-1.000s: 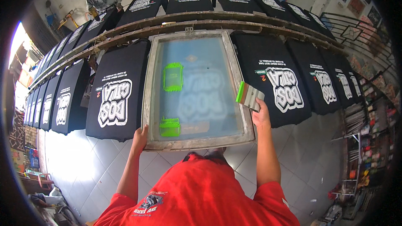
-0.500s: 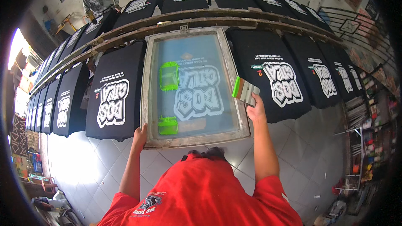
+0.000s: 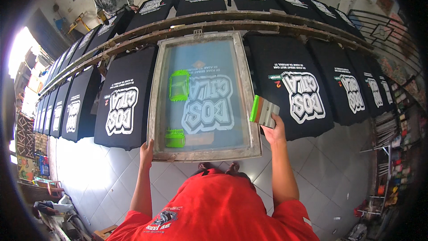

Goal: The person takes a screen printing frame from a rack, carries it to a printing station, aligns it over a black t-shirt, and then uses a squeegee to apply green ink across the design on the screen several times.

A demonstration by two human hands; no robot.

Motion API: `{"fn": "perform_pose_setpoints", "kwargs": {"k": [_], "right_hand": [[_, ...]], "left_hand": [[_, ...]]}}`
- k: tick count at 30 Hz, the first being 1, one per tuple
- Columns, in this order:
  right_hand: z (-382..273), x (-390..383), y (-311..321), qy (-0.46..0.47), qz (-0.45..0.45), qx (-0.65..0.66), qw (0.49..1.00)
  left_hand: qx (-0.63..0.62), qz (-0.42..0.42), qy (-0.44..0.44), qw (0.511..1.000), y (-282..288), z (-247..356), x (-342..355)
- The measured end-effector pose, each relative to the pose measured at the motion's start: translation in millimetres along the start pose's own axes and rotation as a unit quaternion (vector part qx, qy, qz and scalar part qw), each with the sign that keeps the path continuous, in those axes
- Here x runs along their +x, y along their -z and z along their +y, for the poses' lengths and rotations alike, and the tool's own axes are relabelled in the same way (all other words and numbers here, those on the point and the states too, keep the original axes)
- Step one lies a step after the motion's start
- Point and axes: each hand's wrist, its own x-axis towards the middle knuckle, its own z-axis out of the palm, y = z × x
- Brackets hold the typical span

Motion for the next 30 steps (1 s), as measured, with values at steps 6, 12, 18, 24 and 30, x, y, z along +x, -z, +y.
{"fn": "perform_pose_setpoints", "kwargs": {"k": [6, 12, 18, 24, 30], "right_hand": [[1.3, -2.7, 5.2, 0.013, 0.001, -0.010, 1.000], [0.5, -14.0, -24.3, 0.048, 0.034, -0.031, 0.998], [20.1, 20.3, -87.7, 0.038, 0.042, -0.147, 0.987], [67.7, 90.7, -238.4, 0.111, -0.104, -0.534, 0.832], [135.2, 182.0, -302.6, 0.147, -0.203, -0.806, 0.537]], "left_hand": [[0.005, 0.023, -0.004, 1.000, -1.0, -6.5, 4.6], [-0.027, 0.002, -0.016, 1.000, -0.7, -5.7, 3.7], [-0.064, -0.026, -0.044, 0.997, -0.5, -4.5, 4.0], [-0.046, -0.039, -0.043, 0.997, 3.2, -0.2, 4.3], [-0.046, -0.060, -0.023, 0.997, 11.1, 9.1, 3.7]]}}
